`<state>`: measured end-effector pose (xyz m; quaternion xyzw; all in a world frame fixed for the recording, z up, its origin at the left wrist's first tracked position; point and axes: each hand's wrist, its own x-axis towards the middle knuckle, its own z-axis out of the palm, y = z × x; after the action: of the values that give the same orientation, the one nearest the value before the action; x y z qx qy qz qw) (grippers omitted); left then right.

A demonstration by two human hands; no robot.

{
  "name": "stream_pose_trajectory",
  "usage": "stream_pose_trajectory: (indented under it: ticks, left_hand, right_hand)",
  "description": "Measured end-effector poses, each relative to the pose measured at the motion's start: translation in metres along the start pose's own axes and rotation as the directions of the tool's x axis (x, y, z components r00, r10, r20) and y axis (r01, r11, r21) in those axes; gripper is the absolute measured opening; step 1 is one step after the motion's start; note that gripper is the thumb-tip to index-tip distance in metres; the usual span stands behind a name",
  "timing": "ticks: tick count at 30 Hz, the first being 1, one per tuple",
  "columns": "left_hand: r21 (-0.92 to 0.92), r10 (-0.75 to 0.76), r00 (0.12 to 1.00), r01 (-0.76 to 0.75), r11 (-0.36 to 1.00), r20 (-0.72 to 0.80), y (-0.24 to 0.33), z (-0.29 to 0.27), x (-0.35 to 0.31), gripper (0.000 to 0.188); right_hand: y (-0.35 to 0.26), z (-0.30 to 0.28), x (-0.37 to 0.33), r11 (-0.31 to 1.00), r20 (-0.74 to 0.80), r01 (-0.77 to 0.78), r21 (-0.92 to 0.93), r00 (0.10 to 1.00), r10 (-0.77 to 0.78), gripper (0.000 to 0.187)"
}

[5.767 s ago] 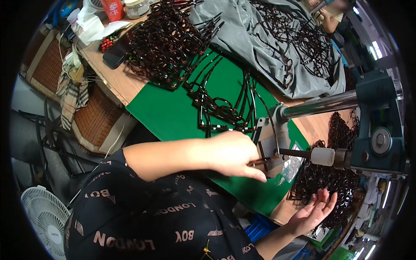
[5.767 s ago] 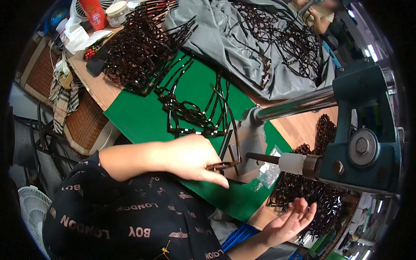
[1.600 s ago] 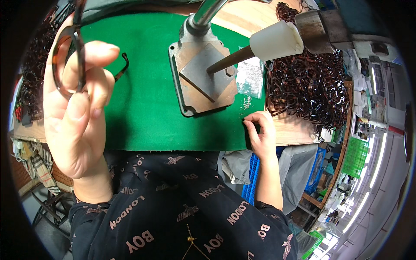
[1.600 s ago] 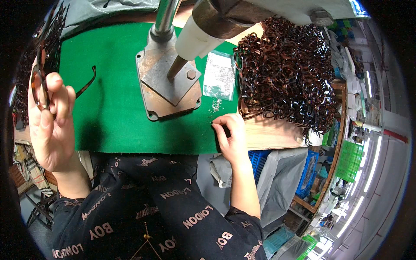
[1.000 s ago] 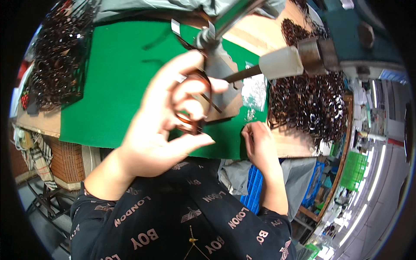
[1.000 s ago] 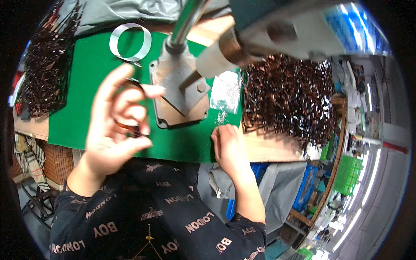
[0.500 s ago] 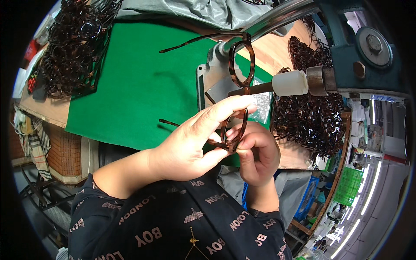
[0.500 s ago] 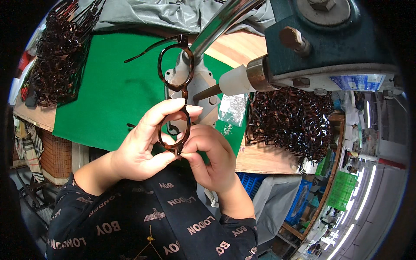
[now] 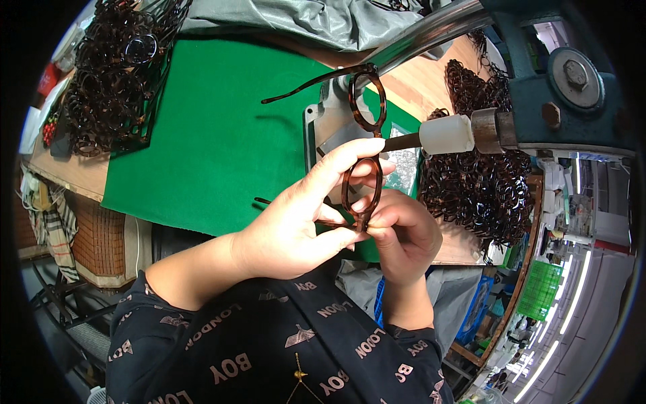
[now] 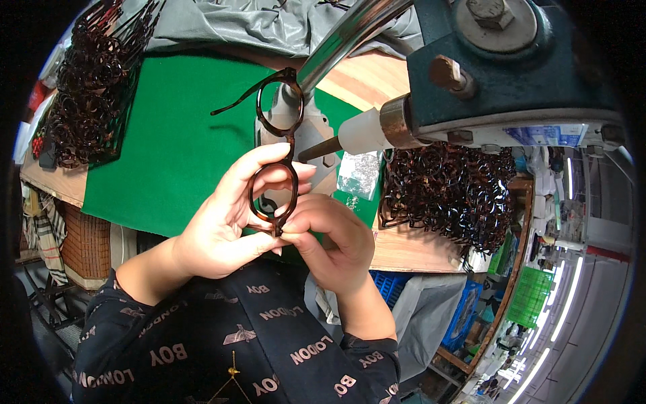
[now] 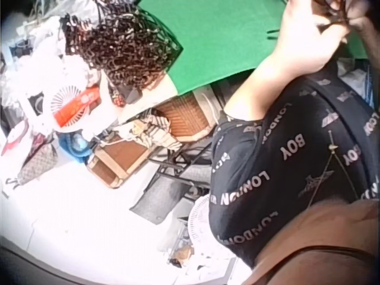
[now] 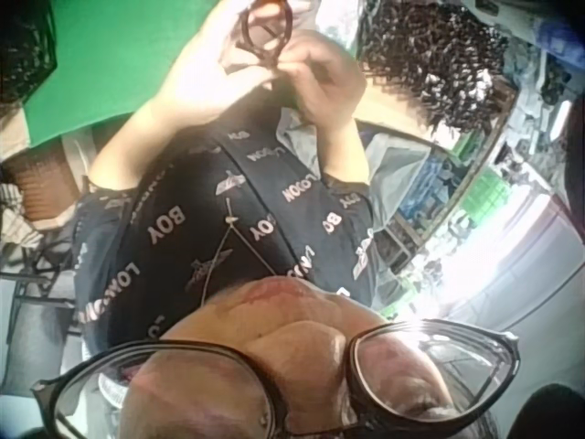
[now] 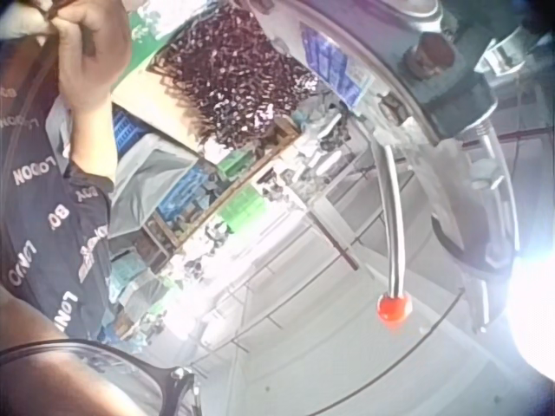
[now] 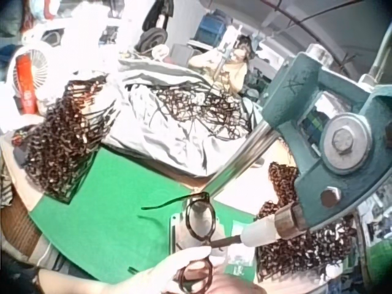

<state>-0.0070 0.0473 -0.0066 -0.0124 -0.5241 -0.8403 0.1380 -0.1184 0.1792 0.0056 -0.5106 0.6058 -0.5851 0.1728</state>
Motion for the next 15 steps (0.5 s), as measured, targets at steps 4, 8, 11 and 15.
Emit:
stream_pose_trajectory:
  ticks: [4,8,11,15]
  left_hand:
    - [-0.006,0.019,1.000,-0.019,1.000,0.000,0.000,0.000,0.000,0.081]
    - [-0.007,0.029,1.000,-0.029,1.000,-0.003,0.000,0.001,-0.001,0.081]
    - [0.058,0.100,0.995,-0.101,0.993,0.027,0.001,0.004,0.002,0.082]
    - [-0.041,0.212,0.977,-0.212,0.976,0.014,0.008,0.014,0.009,0.087]
  right_hand:
    - [-0.002,-0.004,0.004,1.000,0.056,0.014,-0.001,0.998,-0.014,0.009]
    - [-0.013,-0.009,0.009,0.976,0.099,-0.195,0.100,0.978,0.185,0.011]
    - [-0.024,-0.013,0.017,0.817,0.172,-0.450,0.361,0.893,0.416,0.012]
    - [-0.030,-0.023,0.026,0.773,0.236,-0.435,0.462,0.900,0.366,0.013]
